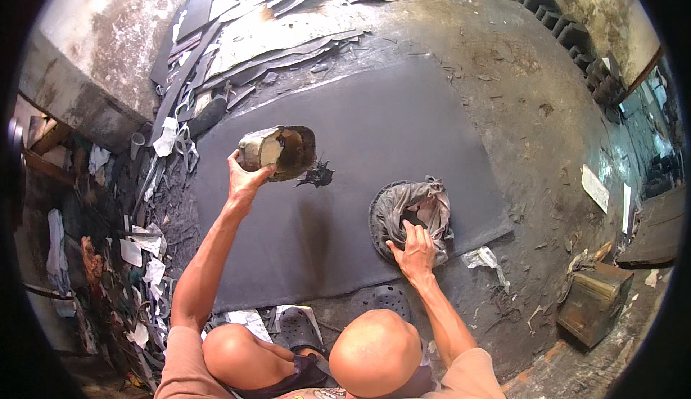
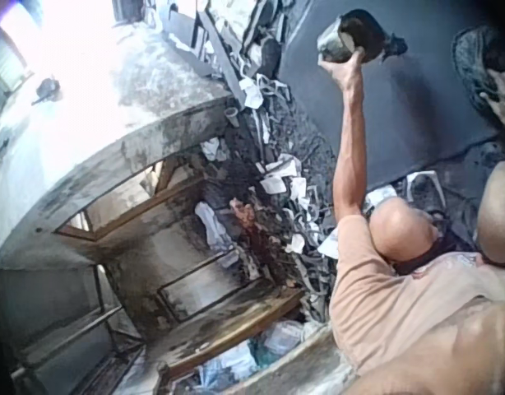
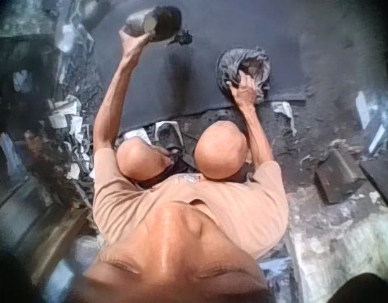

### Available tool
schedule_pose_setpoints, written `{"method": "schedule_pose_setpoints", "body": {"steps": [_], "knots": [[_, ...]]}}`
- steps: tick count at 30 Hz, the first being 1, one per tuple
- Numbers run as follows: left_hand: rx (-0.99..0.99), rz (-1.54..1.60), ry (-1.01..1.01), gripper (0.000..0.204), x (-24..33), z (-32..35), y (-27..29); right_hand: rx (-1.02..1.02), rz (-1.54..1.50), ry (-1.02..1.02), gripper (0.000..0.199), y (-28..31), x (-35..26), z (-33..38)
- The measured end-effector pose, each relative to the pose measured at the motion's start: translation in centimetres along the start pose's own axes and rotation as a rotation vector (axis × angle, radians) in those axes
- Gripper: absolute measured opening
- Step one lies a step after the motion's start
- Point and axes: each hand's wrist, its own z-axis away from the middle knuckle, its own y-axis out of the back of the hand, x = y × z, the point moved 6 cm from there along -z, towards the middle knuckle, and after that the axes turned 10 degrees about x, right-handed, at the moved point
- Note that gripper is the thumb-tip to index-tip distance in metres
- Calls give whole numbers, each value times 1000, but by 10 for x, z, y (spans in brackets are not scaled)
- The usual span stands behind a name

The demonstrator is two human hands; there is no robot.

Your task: The person applies a dark liquid and a yellowish substance to a large black rubber sheet using a cloth and a brush. They spread the substances evenly across the surface and then lift and move the sheet within the workshop.

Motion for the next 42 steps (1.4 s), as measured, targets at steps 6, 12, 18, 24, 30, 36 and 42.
{"method": "schedule_pose_setpoints", "body": {"steps": [6,12,18,24,30,36,42], "knots": [[25,-120,-130,111,22,-2,-18,-87,15,-56,70,-1,7,0],[51,-111,-176,112,25,-10,-14,-305,-27,-146,57,-8,5,-21],[246,23,-71,107,-9,-24,40,-184,-128,-34,47,-42,-69,-64],[267,558,350,73,-83,-9,136,-171,-3,117,48,-117,-80,-121],[738,891,474,81,-179,71,305,-17,106,-16,59,-171,-75,-279],[1062,1072,833,80,-303,150,381,-104,44,130,70,-298,-215,-362],[963,886,564,80,-327,134,383,-188,-30,461,33,-371,-398,-253]]}}
